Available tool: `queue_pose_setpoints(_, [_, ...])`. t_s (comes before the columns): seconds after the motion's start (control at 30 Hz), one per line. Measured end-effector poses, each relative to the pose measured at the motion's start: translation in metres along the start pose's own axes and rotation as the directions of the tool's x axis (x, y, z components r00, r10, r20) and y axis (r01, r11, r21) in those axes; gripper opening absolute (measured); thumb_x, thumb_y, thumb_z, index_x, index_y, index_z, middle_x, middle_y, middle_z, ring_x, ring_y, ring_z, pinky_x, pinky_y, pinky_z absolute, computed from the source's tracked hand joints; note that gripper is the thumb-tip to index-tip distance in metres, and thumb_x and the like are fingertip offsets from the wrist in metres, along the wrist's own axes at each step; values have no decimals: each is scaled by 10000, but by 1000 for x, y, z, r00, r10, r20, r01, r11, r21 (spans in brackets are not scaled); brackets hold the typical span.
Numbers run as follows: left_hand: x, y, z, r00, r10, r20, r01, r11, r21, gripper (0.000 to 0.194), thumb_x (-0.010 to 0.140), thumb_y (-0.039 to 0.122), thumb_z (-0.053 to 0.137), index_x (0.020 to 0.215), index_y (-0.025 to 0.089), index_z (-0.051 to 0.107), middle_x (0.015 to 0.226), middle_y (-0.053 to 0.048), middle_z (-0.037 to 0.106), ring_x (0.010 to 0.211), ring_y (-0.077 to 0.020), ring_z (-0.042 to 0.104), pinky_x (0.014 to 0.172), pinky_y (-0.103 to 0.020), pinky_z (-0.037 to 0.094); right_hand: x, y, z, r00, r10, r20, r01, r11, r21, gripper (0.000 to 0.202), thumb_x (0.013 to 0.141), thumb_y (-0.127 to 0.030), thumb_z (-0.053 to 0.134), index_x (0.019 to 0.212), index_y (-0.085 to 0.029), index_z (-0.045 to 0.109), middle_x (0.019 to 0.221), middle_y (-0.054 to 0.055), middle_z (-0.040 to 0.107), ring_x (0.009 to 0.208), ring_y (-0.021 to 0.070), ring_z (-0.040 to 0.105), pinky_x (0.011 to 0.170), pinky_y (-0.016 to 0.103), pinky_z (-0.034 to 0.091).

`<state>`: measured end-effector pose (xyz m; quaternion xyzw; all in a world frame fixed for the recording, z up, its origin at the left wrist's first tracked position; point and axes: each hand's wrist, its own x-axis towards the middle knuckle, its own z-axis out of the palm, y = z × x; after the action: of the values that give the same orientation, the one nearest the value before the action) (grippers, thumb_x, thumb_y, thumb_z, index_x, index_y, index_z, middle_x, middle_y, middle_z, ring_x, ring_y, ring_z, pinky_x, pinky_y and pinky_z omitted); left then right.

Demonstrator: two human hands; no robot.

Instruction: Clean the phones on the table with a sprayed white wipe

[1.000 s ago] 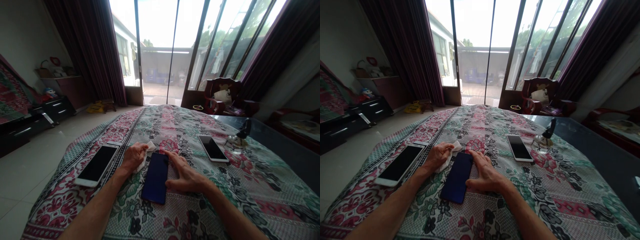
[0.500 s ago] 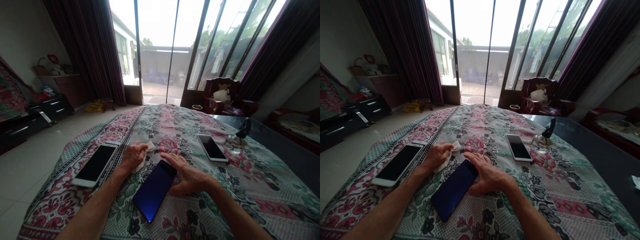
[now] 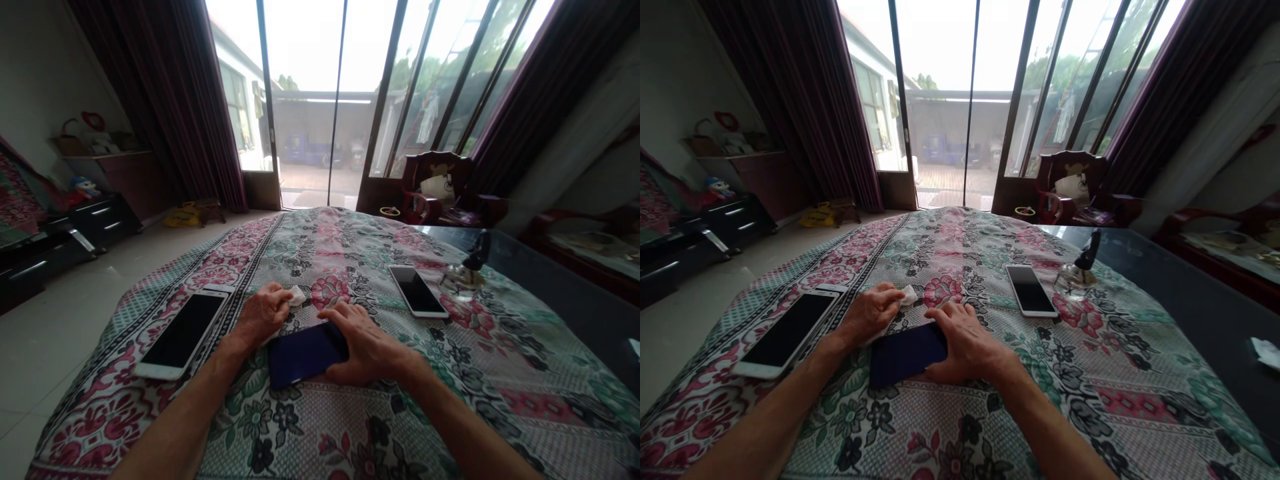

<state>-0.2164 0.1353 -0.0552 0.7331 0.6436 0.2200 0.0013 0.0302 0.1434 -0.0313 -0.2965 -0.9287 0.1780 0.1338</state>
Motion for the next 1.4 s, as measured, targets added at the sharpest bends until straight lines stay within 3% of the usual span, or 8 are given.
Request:
queue_pose_setpoints(0.1, [3, -7, -5, 989, -139, -55, 141, 989, 40, 242, 860, 225, 477, 989, 215, 682, 912, -43, 633, 820, -160, 603, 760, -242, 449, -2, 8, -4, 995, 83, -62, -85, 996, -37, 858, 567, -425, 772, 1316, -215, 410, 1208, 106, 472, 1098, 297, 433, 989, 470, 312])
queue_pose_setpoints(0.2, [4, -4, -10, 974, -198, -107, 204, 978, 43, 246, 859, 207, 475, 999, 202, 677, 911, -55, 636, 810, -167, 594, 741, -254, 441, -5, 15, -10, 998, 65, -11, -65, 998, 15, 884, 583, -345, 760, 1361, -250, 352, 1285, 91, 447, 1170, 294, 409, 1013, 450, 312])
queue_pose_setpoints(0.37, [-4, 46, -17, 1000, 24, 4, -24, 997, 72, 230, 897, 238, 435, 980, 241, 650, 863, -33, 590, 735, -151, 561, 658, -250, 430, -6, 21, -14, 997, 71, 7, -72, 995, 63, 790, 605, -241, 712, 1325, -251, 388, 1276, 81, 475, 1174, 279, 428, 1024, 434, 324])
queue_pose_setpoints(0.47, [-11, 76, -13, 970, 217, 111, -227, 970, 92, 215, 915, 256, 418, 981, 247, 623, 911, -41, 571, 806, -165, 552, 657, -247, 432, -5, 21, -12, 997, 76, -4, -76, 995, 70, 744, 600, -258, 718, 1280, -219, 419, 1269, 92, 480, 1177, 277, 429, 1027, 422, 329])
queue_pose_setpoints(0.57, [-15, 87, -5, 943, 262, 206, -290, 950, 118, 207, 917, 273, 421, 968, 231, 617, 938, -58, 562, 817, -177, 543, 637, -251, 436, -5, 20, -12, 997, 79, -1, -79, 994, 81, 701, 604, -261, 716, 1245, -207, 437, 1253, 89, 492, 1165, 265, 442, 1025, 405, 333])
queue_pose_setpoints(0.77, [-14, 73, -2, 943, 213, 257, -240, 968, 77, 244, 931, 284, 401, 958, 245, 640, 913, -50, 547, 804, -159, 535, 652, -236, 425, -5, 21, -14, 994, 105, 21, -107, 991, 80, 688, 597, -279, 735, 1217, -195, 449, 1225, 88, 503, 1157, 264, 444, 1013, 386, 342])
queue_pose_setpoints(1.2, [-10, 24, -40, 934, 1, 357, -24, 998, 61, 284, 825, 178, 450, 778, 261, 718, 771, -30, 607, 711, -157, 565, 656, -244, 384, -7, 19, -21, 990, 120, 68, -127, 986, 105, 654, 614, -247, 750, 1203, -200, 470, 1187, 77, 512, 1123, 253, 457, 982, 380, 377])
queue_pose_setpoints(1.4, [-14, 3, -55, 939, -170, 300, 115, 975, 191, 279, 790, 167, 486, 852, 287, 730, 845, -38, 658, 746, -175, 600, 659, -240, 392, -10, 31, -21, 996, 74, 44, -79, 987, 143, 702, 645, -134, 643, 1296, -228, 400, 1288, 79, 451, 1177, 234, 432, 1011, 372, 369])
